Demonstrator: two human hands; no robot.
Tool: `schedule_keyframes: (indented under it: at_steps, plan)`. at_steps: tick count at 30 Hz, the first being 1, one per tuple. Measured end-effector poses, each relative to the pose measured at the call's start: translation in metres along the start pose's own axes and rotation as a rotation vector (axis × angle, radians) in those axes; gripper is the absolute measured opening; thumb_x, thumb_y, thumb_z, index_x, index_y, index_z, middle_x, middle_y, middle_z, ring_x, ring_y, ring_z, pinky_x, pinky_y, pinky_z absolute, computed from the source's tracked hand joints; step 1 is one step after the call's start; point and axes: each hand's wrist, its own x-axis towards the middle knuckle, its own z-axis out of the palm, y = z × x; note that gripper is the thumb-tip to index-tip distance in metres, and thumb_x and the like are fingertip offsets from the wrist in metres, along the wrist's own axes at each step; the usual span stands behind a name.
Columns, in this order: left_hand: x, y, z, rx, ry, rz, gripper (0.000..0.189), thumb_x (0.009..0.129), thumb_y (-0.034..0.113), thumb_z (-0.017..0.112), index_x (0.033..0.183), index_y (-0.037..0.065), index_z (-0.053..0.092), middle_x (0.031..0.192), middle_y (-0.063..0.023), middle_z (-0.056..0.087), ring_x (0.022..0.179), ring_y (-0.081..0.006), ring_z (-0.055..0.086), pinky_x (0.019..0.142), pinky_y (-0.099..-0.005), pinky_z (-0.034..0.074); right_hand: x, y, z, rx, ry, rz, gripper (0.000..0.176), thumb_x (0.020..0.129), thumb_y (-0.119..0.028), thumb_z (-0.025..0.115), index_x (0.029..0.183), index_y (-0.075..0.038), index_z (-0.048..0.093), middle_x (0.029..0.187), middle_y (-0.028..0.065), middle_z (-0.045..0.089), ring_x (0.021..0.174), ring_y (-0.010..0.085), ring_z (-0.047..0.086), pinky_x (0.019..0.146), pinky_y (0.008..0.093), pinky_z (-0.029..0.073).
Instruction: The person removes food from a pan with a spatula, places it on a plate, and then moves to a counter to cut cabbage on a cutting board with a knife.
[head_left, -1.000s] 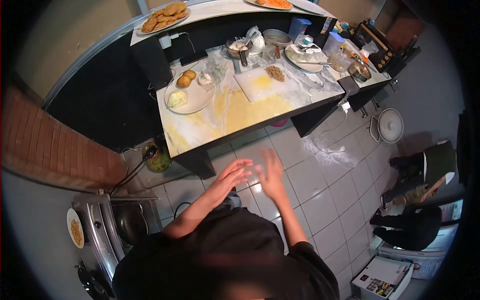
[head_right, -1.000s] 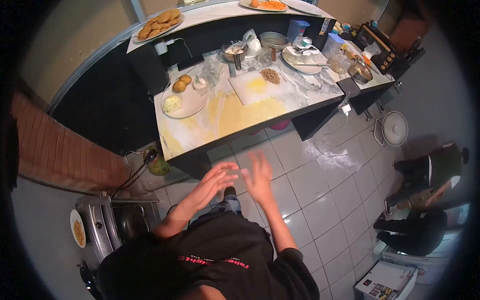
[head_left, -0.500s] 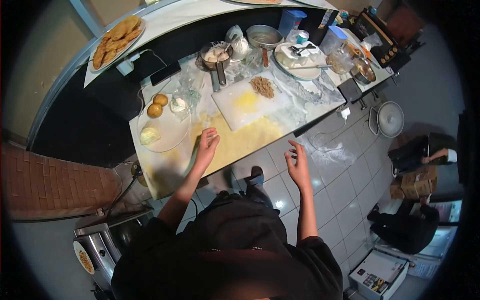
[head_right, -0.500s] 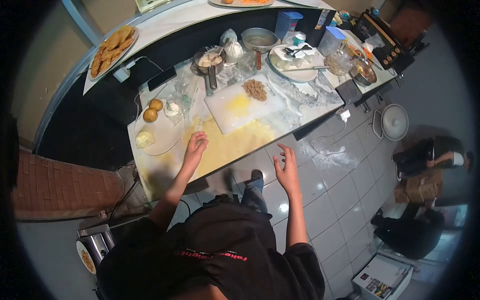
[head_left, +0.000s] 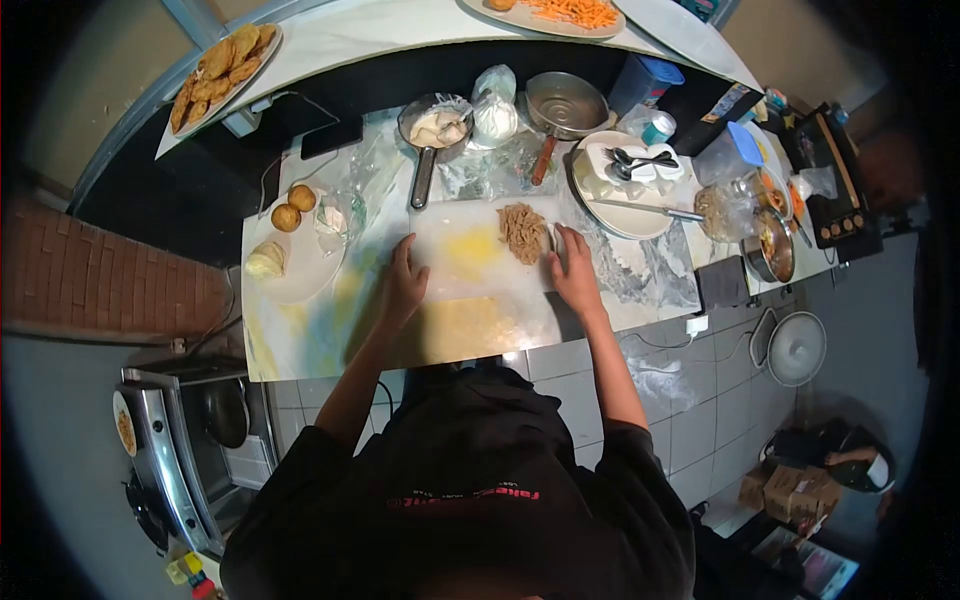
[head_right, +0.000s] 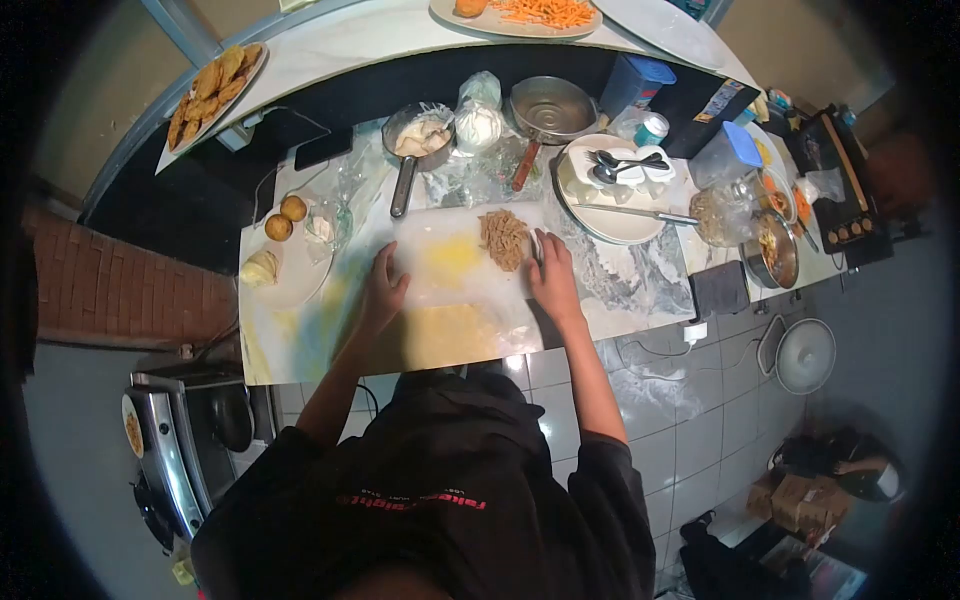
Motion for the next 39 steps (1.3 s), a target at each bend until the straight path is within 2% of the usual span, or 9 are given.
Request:
schedule_keyframes:
  at_steps: [3, 4, 7, 10, 14, 18, 28, 32, 39]
  plan:
    - [0.002, 0.036, 0.0, 0.01, -0.035, -0.128, 0.06, 0.084, 0.002, 0.064, 0.14, 0.002, 0.043, 0.134, -0.0229, 0.052, 0.125, -0.0399, 0.051, 0.104, -0.0438, 0.043, 0.004, -0.005, 0.005, -0.038, 0.023, -0.02, 0.063, 0.089, -0.02, 0.067, 0.145, -0.007, 0.042, 0.145, 0.0279, 0.04, 0.131, 0.0462, 0.042, 0.111, 0.0481, 0.035]
    - [0.0, 0.039, 0.004, 0.047, -0.017, -0.068, 0.058, 0.084, 0.003, 0.064, 0.138, 0.002, 0.044, 0.133, -0.0231, 0.052, 0.124, -0.0403, 0.051, 0.104, -0.0446, 0.043, 0.005, -0.003, 0.008, -0.066, 0.034, -0.044, 0.072, 0.087, -0.035, 0.07, 0.148, -0.011, 0.04, 0.15, 0.0282, 0.034, 0.136, 0.0466, 0.036, 0.113, 0.0536, 0.03]
    - [-0.005, 0.046, 0.013, 0.117, -0.019, -0.075, 0.053, 0.086, 0.009, 0.066, 0.134, 0.001, 0.045, 0.129, -0.0243, 0.052, 0.122, -0.0423, 0.051, 0.103, -0.0469, 0.042, 0.008, -0.018, 0.001, -0.364, 0.023, -0.092, 0.075, 0.085, -0.046, 0.07, 0.149, -0.018, 0.042, 0.153, 0.0268, 0.031, 0.142, 0.0447, 0.03, 0.115, 0.0575, 0.024]
    - [-0.009, 0.053, 0.02, 0.206, 0.018, -0.062, 0.054, 0.087, 0.014, 0.067, 0.135, 0.0, 0.045, 0.13, -0.0242, 0.05, 0.122, -0.042, 0.05, 0.103, -0.046, 0.042, 0.026, -0.012, 0.005, -0.339, -0.056, -0.216, 0.074, 0.083, -0.054, 0.069, 0.147, -0.023, 0.046, 0.158, 0.0216, 0.027, 0.145, 0.0431, 0.024, 0.118, 0.0576, 0.019]
    - [-0.004, 0.046, 0.038, 0.296, 0.075, 0.001, 0.055, 0.088, 0.021, 0.069, 0.134, 0.001, 0.045, 0.137, -0.024, 0.044, 0.13, -0.0411, 0.041, 0.108, -0.0497, 0.034, 0.051, -0.002, 0.014, -0.323, -0.127, -0.335, 0.068, 0.084, -0.052, 0.069, 0.144, -0.026, 0.05, 0.157, 0.0156, 0.032, 0.144, 0.0422, 0.027, 0.118, 0.0566, 0.02]
    - [0.014, 0.05, 0.046, 0.431, 0.119, 0.076, 0.056, 0.089, 0.022, 0.068, 0.135, 0.002, 0.044, 0.141, -0.0237, 0.039, 0.135, -0.0416, 0.035, 0.111, -0.0539, 0.028, 0.063, 0.004, 0.022, -0.33, -0.156, -0.375, 0.058, 0.087, -0.047, 0.066, 0.138, -0.024, 0.055, 0.15, 0.017, 0.041, 0.141, 0.0424, 0.032, 0.117, 0.0545, 0.024]
    - [0.02, 0.059, 0.046, 0.431, 0.001, 0.034, 0.051, 0.091, 0.02, 0.063, 0.135, 0.003, 0.043, 0.143, -0.0239, 0.039, 0.133, -0.0434, 0.037, 0.111, -0.0537, 0.03, 0.064, 0.02, 0.028, -0.224, -0.207, -0.378, 0.038, 0.091, -0.026, 0.062, 0.126, -0.011, 0.06, 0.14, 0.0182, 0.047, 0.133, 0.0418, 0.038, 0.112, 0.0503, 0.032]
    - [0.02, 0.06, 0.046, 0.472, -0.006, 0.036, 0.051, 0.092, 0.022, 0.062, 0.135, 0.004, 0.043, 0.143, -0.0241, 0.04, 0.132, -0.0439, 0.039, 0.11, -0.0541, 0.031, 0.066, 0.018, 0.023, -0.232, -0.25, -0.363, 0.038, 0.092, -0.027, 0.06, 0.126, -0.012, 0.06, 0.141, 0.0178, 0.046, 0.133, 0.0412, 0.039, 0.112, 0.0506, 0.032]
    - [0.019, 0.052, 0.048, 0.467, -0.015, 0.034, 0.052, 0.093, 0.023, 0.061, 0.137, 0.004, 0.042, 0.144, -0.0238, 0.039, 0.131, -0.0445, 0.039, 0.108, -0.0544, 0.032, 0.065, 0.015, 0.016, -0.257, -0.261, -0.45, 0.052, 0.09, -0.047, 0.061, 0.131, -0.014, 0.059, 0.146, 0.0166, 0.044, 0.137, 0.0403, 0.036, 0.115, 0.0515, 0.028]
